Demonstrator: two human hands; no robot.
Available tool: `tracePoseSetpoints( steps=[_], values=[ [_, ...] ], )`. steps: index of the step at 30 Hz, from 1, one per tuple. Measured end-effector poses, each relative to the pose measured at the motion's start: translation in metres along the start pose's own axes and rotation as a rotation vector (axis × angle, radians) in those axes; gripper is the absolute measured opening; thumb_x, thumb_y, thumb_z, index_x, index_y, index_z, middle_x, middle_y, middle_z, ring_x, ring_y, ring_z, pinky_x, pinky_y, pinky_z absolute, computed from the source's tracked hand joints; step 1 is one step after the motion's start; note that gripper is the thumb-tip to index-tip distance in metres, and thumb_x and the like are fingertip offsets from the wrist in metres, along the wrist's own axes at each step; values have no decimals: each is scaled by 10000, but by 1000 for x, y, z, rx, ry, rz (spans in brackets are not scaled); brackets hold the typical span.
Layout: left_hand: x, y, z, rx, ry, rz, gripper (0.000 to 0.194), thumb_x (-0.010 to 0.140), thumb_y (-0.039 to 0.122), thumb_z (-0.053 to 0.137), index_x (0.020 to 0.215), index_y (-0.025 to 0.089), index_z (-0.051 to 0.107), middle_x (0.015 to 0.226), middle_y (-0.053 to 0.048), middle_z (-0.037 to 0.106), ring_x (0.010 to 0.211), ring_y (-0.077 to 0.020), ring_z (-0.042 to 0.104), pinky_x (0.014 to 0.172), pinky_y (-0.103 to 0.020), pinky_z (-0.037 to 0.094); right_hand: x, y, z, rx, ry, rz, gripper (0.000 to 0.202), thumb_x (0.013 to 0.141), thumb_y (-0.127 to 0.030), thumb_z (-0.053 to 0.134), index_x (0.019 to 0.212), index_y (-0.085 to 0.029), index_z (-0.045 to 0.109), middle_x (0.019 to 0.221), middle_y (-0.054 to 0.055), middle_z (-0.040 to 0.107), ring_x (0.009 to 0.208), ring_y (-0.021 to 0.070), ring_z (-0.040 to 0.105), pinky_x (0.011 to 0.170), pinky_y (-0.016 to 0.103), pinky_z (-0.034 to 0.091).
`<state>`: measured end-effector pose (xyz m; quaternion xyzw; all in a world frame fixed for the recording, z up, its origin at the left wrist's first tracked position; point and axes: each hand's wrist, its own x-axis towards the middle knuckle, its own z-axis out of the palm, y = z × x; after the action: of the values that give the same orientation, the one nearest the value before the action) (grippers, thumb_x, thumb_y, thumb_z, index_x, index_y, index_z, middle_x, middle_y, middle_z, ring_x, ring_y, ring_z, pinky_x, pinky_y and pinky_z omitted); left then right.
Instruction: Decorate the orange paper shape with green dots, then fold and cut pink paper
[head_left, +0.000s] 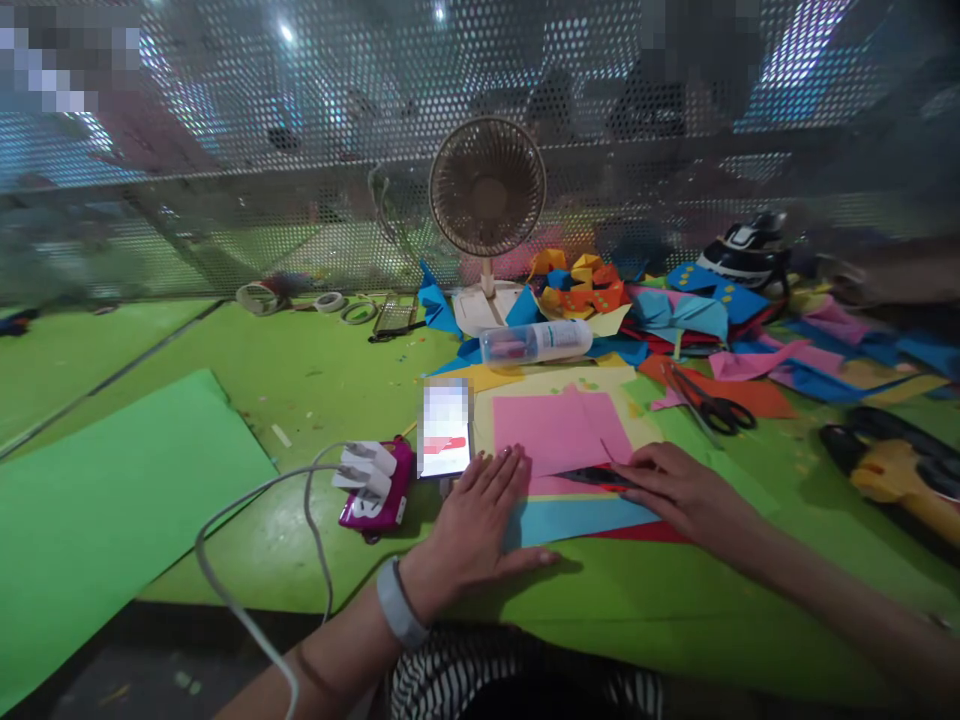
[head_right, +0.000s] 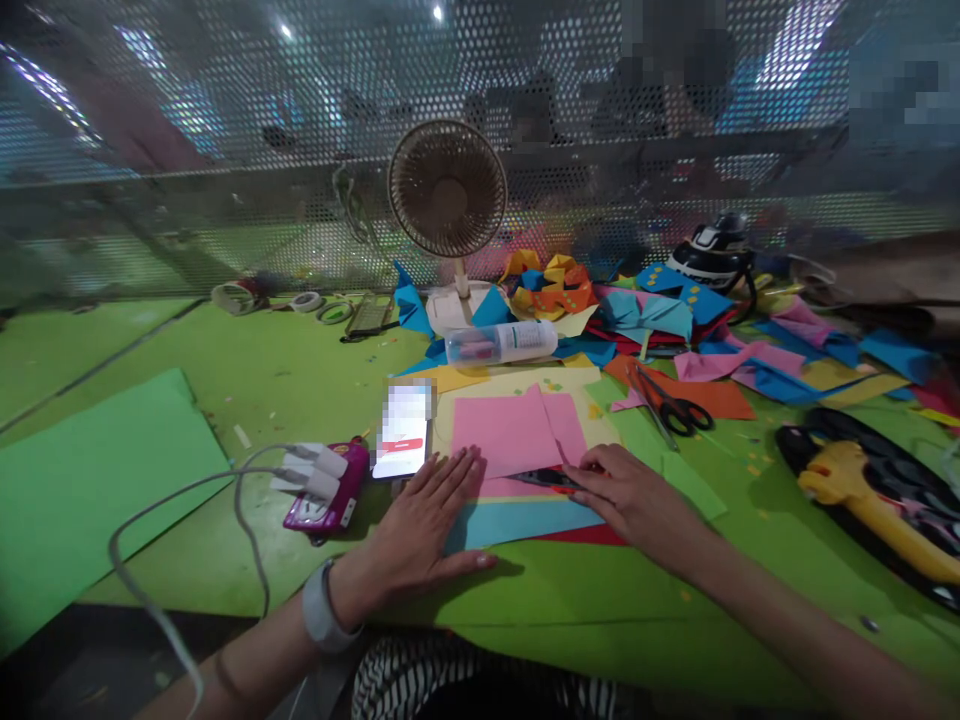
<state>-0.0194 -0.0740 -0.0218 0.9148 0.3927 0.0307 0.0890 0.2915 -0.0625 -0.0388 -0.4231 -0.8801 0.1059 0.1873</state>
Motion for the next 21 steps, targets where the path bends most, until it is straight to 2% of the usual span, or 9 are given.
tracePoseSetpoints(
  steps=[5, 12, 21],
  values=[
    [2, 2, 0, 9, -15, -14, 972, 800, 775, 259, 1493, 141, 9, 1548, -141, 136, 1424, -289, 107, 1144, -468, 47, 5, -3, 6, -12, 23, -19, 324, 938, -264, 475, 1236, -205, 588, 1050, 111, 577, 1002, 237, 548, 864, 408, 489],
    [1, 2, 1, 6, 19, -2, 996, 783, 789, 276, 1491, 159, -30, 1549, -138, 128, 1425, -289, 108, 1138, -489, 2, -1, 3, 5, 6, -6, -48, 330, 933, -261, 484, 1248, -232, 581, 1008, 94, 584, 949, 219, 567, 818, 360, 501],
    [1, 4, -1, -46, 12, -30, 1003, 768, 796, 311, 1490, 197, -46, 1557, -108, 121, 1425, -280, 113, 1143, -489, 63, 12, -8, 7, 4, 6, -75, 336, 923, -247, 495, 1244, -242, 590, 978, 94, 586, 915, 220, 567, 801, 361, 500]
  ],
)
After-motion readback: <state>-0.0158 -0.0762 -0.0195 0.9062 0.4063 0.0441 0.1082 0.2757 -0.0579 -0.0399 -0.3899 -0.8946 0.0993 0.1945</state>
